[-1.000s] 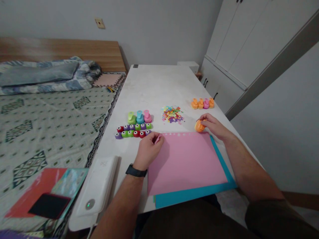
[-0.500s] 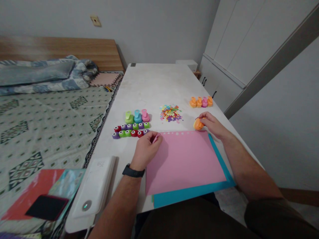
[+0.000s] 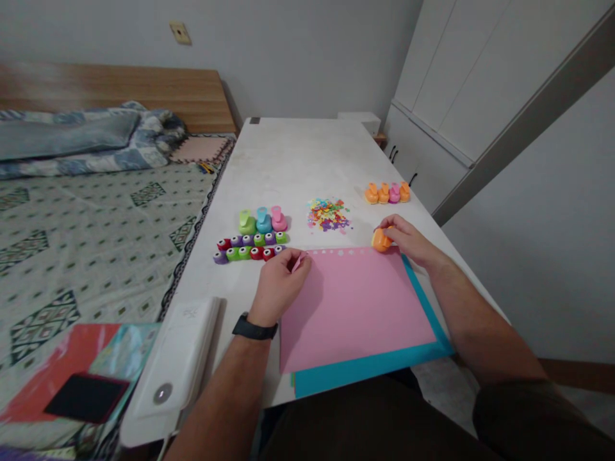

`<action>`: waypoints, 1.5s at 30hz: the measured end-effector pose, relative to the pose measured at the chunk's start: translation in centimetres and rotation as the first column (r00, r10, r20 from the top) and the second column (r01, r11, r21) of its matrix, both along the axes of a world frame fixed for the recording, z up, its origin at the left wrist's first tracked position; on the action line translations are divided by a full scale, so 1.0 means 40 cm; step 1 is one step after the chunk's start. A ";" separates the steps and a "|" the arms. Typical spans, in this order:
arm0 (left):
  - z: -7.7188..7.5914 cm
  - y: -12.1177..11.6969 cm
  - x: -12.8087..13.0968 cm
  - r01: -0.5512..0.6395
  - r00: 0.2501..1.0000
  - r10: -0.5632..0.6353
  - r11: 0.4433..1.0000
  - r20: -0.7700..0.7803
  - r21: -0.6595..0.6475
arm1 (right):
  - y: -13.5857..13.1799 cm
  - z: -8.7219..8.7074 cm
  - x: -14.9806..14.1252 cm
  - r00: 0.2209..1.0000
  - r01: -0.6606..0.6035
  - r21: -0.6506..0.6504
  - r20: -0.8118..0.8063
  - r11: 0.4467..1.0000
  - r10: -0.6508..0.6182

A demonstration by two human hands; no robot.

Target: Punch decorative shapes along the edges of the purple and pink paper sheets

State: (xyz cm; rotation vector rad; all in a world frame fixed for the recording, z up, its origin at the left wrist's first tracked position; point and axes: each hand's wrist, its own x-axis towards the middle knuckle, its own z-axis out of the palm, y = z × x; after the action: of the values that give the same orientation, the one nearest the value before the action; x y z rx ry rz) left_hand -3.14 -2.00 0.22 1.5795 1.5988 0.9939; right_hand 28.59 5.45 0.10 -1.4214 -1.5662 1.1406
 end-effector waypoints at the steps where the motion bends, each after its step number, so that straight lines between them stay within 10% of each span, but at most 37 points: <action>1: -0.001 0.000 0.000 -0.002 1.000 0.002 1.000 -0.004 -0.002 | -0.001 -0.003 0.001 1.000 -0.013 0.005 0.004 1.000 0.013; 24: -0.009 0.003 0.001 -0.014 0.999 0.014 1.000 -0.033 0.003 | 0.013 -0.005 -0.035 0.902 -0.105 0.077 0.427 0.991 0.062; 45: -0.013 0.004 0.001 -0.017 0.999 0.018 1.000 -0.032 0.010 | 0.027 -0.007 -0.046 0.874 -0.130 0.121 0.482 0.984 0.056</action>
State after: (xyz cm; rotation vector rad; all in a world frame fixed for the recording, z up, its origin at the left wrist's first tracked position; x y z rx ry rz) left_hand -3.09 -1.82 -0.31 1.5980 1.6343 0.9922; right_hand 26.77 6.51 -0.18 -1.6186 -2.0345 0.7292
